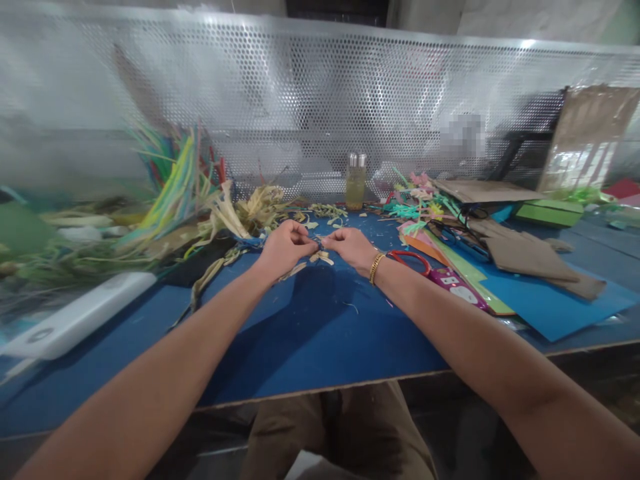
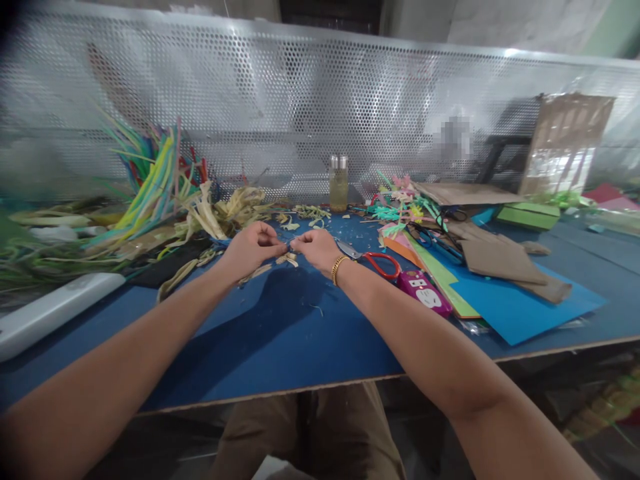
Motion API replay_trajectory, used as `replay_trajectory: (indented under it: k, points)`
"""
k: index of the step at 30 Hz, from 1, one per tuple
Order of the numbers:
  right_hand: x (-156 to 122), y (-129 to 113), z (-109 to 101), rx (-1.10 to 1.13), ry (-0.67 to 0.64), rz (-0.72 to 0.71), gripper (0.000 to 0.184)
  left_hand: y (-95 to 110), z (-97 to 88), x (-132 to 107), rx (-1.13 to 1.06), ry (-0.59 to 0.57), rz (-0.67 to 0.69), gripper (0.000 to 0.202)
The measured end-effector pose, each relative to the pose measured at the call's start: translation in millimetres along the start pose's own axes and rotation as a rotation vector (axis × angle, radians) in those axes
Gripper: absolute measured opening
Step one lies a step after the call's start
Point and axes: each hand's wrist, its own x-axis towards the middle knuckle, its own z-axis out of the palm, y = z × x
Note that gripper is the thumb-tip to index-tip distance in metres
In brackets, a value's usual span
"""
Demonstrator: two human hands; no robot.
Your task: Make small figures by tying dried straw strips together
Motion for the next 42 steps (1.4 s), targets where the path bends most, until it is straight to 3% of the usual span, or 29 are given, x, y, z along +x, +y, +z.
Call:
replay_trajectory:
  k: [13, 18, 22, 27, 42]
  points:
    - [-2.6, -4.0, 2.1, 0.142, -0.082, 0.078, 0.016, -3.1, 3.1, 0.7, 0.068, 0.050, 0.080, 0.028]
    - [-1.8, -3.8, 2.3, 0.183, -0.070, 0.137, 0.015, -1.3, 3.4, -1.1, 0.184, 0.017, 0.175, 0.012]
    - [-0.9, -2.2, 3.1, 0.207, -0.057, 0.157, 0.015, -1.6, 0.6, -1.4, 0.306, 0.032, 0.209, 0.013]
    - [1.7, 0.7, 2.7, 0.200, -0.028, 0.140, 0.015, -0.9, -1.8, 0.0, 0.348, 0.020, 0.307, 0.011]
    - [-3.3, -2.0, 5.5, 0.001, 0.041, 0.027, 0.016, -2.4, 2.0, -1.7, 0.369, 0.031, 0.272, 0.013]
